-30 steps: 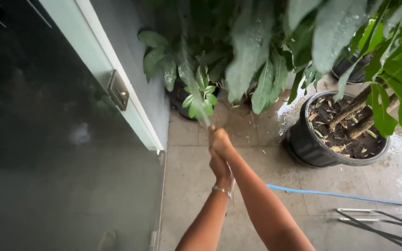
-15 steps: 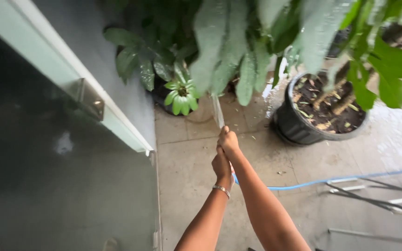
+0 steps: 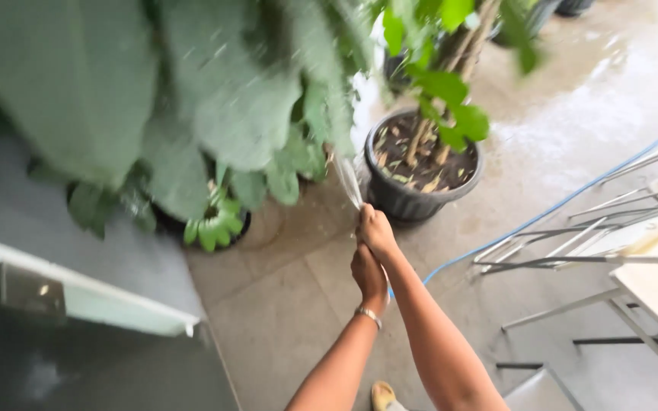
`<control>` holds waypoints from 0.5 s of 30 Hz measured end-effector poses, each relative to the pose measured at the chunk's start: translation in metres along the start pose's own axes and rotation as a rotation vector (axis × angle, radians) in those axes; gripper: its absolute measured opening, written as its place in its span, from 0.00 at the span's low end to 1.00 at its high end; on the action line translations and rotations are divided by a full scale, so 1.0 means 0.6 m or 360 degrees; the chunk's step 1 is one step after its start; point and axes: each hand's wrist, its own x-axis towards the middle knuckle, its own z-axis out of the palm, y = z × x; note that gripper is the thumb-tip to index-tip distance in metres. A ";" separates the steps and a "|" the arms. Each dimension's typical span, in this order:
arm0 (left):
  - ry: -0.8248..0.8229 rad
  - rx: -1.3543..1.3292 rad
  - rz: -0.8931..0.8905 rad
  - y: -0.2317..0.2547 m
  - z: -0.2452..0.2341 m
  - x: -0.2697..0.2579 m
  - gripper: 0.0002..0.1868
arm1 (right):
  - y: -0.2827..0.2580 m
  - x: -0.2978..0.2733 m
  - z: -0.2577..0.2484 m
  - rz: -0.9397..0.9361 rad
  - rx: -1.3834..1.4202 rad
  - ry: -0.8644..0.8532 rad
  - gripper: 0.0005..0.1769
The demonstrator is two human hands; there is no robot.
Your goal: Watering various potted plants in a garden using a hose.
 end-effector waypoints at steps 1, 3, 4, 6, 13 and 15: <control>-0.0014 0.0001 0.0027 0.015 0.015 -0.017 0.26 | -0.018 -0.012 -0.026 -0.0023 0.0015 0.0012 0.25; -0.0023 0.0017 0.0153 0.039 0.046 -0.057 0.24 | -0.047 -0.041 -0.078 -0.0079 0.0009 0.0066 0.28; -0.0022 0.0010 0.0171 0.015 0.064 -0.051 0.24 | -0.047 -0.042 -0.094 -0.0097 0.0014 0.0065 0.28; 0.0029 -0.0047 0.0225 -0.021 0.101 -0.023 0.22 | -0.057 -0.031 -0.120 -0.0194 -0.0007 0.0054 0.31; 0.0090 -0.0267 0.0414 0.010 0.140 -0.157 0.18 | -0.148 -0.202 -0.236 -0.0460 0.0039 -0.0027 0.29; 0.0048 -0.0356 0.0574 0.056 0.128 -0.243 0.20 | -0.133 -0.228 -0.266 -0.0777 -0.0006 -0.0015 0.25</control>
